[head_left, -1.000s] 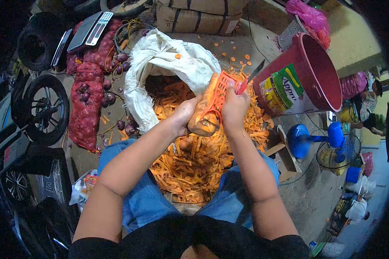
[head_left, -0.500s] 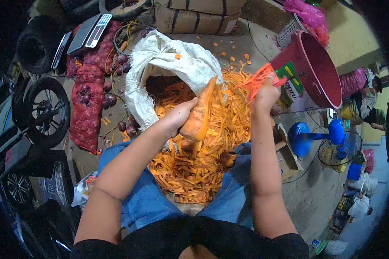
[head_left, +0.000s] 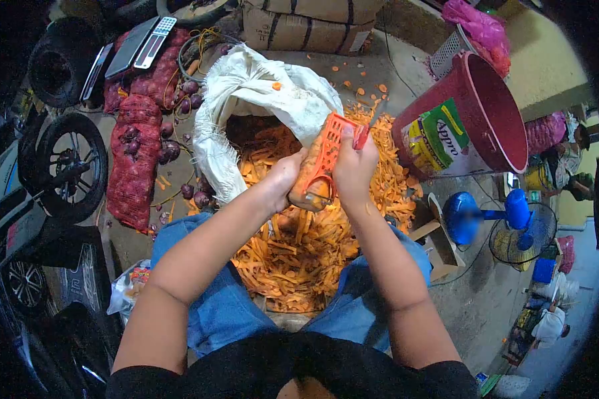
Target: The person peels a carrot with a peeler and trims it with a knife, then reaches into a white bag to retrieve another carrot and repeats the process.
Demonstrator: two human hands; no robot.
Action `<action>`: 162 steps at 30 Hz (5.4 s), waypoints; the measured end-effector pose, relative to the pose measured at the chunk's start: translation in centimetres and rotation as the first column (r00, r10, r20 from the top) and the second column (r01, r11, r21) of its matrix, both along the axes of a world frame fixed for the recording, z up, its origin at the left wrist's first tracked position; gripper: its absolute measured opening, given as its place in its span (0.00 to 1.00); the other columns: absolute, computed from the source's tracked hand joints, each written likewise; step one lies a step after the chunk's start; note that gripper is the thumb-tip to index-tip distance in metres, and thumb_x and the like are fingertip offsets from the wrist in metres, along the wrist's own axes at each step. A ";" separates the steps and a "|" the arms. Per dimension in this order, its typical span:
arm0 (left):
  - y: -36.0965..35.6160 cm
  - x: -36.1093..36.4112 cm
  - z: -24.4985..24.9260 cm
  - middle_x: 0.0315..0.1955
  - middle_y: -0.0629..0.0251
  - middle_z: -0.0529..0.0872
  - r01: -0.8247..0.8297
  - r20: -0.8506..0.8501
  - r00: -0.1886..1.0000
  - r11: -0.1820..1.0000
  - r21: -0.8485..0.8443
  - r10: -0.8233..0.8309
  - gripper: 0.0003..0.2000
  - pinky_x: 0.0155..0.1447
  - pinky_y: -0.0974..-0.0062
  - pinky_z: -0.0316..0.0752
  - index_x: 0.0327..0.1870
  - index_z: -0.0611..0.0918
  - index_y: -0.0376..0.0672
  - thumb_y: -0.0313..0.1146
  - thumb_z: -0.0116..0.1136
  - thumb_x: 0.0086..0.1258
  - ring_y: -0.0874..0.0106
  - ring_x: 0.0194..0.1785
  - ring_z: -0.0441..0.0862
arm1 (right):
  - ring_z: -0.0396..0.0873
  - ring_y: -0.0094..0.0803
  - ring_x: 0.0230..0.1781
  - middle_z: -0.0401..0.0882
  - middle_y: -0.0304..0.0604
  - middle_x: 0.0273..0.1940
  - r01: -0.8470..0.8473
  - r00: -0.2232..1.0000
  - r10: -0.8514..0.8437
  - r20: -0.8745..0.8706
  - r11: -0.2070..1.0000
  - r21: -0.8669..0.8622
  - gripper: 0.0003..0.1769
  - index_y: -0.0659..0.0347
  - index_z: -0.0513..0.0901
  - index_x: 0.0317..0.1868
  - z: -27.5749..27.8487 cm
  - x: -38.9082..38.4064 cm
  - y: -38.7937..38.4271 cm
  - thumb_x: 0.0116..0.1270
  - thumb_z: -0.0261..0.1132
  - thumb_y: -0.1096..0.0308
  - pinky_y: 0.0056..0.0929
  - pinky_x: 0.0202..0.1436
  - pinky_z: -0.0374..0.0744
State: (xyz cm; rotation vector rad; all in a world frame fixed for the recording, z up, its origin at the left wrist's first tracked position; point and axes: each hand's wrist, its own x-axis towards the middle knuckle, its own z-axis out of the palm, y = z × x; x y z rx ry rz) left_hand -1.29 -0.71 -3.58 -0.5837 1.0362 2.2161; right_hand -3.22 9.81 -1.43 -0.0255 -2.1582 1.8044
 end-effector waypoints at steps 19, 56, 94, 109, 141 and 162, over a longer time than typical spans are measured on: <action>-0.8 -0.1 0.6 0.38 0.62 0.76 0.086 0.056 0.994 0.990 0.109 -0.092 0.18 0.46 0.72 0.70 0.46 0.69 0.39 0.43 0.32 0.65 0.71 0.39 0.75 | 0.68 0.21 0.24 0.71 0.38 0.23 0.100 0.985 -0.100 0.138 0.995 0.008 0.10 0.65 0.73 0.30 2.0 -0.1 0.7 0.60 0.50 0.66 0.25 0.26 0.67; -0.7 0.4 1.1 0.32 0.63 0.77 0.088 0.010 0.996 0.990 0.113 -0.089 0.18 0.36 0.76 0.73 0.43 0.69 0.40 0.44 0.31 0.65 0.74 0.32 0.76 | 0.66 0.27 0.18 0.71 0.42 0.21 0.138 0.985 -0.144 0.090 0.988 0.075 0.12 0.67 0.70 0.28 2.2 -0.9 1.8 0.59 0.51 0.65 0.28 0.23 0.65; -2.1 -0.1 1.5 0.34 0.62 0.77 0.086 -0.010 0.996 0.988 0.130 -0.085 0.17 0.41 0.73 0.73 0.43 0.70 0.39 0.43 0.38 0.63 0.72 0.35 0.76 | 0.69 0.21 0.24 0.73 0.35 0.25 0.050 0.999 -0.040 0.037 0.948 -0.313 0.11 0.65 0.73 0.32 2.8 -4.8 10.5 0.58 0.54 0.64 0.20 0.27 0.68; -0.9 1.3 1.8 0.30 0.55 0.76 0.227 -0.020 0.973 0.933 0.281 -0.230 0.19 0.38 0.68 0.74 0.43 0.68 0.38 0.45 0.32 0.64 0.65 0.32 0.77 | 0.67 0.30 0.23 0.72 0.43 0.25 0.512 0.853 -0.518 -0.063 0.854 -0.090 0.14 0.70 0.71 0.30 -1.0 -6.2 8.4 0.58 0.53 0.63 0.29 0.30 0.66; 0.3 0.2 0.1 0.42 0.59 0.74 -0.047 0.021 0.999 0.987 0.152 0.044 0.19 0.46 0.71 0.70 0.49 0.67 0.40 0.43 0.30 0.65 0.70 0.42 0.74 | 0.63 0.22 0.20 0.67 0.38 0.19 0.026 0.991 -0.021 0.133 0.999 -0.036 0.12 0.68 0.70 0.26 0.3 -0.4 0.4 0.59 0.50 0.66 0.25 0.24 0.64; 0.0 0.5 1.2 0.41 0.61 0.75 0.035 0.013 0.999 0.998 0.052 -0.036 0.19 0.47 0.72 0.69 0.47 0.68 0.40 0.43 0.31 0.65 0.71 0.41 0.75 | 0.66 0.29 0.21 0.70 0.44 0.20 0.059 0.998 -0.063 0.031 0.991 0.120 0.11 0.67 0.70 0.26 -0.3 -0.4 0.9 0.58 0.51 0.65 0.28 0.26 0.66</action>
